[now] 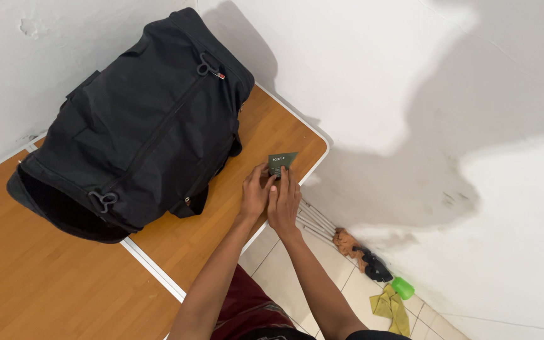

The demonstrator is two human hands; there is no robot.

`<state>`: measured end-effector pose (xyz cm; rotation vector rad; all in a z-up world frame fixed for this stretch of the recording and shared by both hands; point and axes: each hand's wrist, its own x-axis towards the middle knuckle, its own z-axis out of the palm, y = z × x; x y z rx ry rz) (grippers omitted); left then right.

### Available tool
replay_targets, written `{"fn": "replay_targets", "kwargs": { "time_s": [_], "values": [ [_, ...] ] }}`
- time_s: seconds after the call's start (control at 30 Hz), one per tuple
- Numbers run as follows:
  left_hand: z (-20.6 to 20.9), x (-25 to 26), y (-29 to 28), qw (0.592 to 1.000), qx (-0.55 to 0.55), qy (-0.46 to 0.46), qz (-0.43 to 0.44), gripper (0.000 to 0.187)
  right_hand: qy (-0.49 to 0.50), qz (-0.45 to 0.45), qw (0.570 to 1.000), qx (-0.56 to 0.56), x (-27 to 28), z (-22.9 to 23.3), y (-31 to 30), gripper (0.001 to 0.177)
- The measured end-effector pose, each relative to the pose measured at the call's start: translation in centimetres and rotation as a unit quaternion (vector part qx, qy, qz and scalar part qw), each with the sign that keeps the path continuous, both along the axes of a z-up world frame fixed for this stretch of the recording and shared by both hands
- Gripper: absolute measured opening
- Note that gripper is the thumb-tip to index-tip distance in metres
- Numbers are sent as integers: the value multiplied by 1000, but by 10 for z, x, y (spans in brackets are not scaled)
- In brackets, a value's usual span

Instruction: The person unzips a black duffel bag, removes several toiletries and a black shirt, and then folds the shirt and a child-sized onesie on a wooden table.

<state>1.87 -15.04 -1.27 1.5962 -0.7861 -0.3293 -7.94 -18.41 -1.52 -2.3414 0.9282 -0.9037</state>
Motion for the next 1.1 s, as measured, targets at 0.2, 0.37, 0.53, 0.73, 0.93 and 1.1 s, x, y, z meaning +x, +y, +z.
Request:
{"fn": "replay_targets", "kwargs": {
  "time_s": [0.2,0.37,0.53,0.73,0.93,1.1],
  "values": [
    [6,5,12,999,16,-8,-42,44,-17,-4,1000,11,1,0,6,57],
    [13,5,42,997,63,-43,-33,36,-47,-1,999,-15,0,-1,23,54],
    [28,3,88,984,101,-146,21,30,-79,19,996,-42,9,-3,48,47],
    [41,13,145,907,107,-394,101,21,-57,86,995,1,33,13,78,23],
    [55,37,185,821,159,-496,233,27,-34,158,987,-22,64,31,110,15],
    [64,65,209,821,195,-483,235,39,-30,167,985,11,83,31,128,18]
  ]
}}
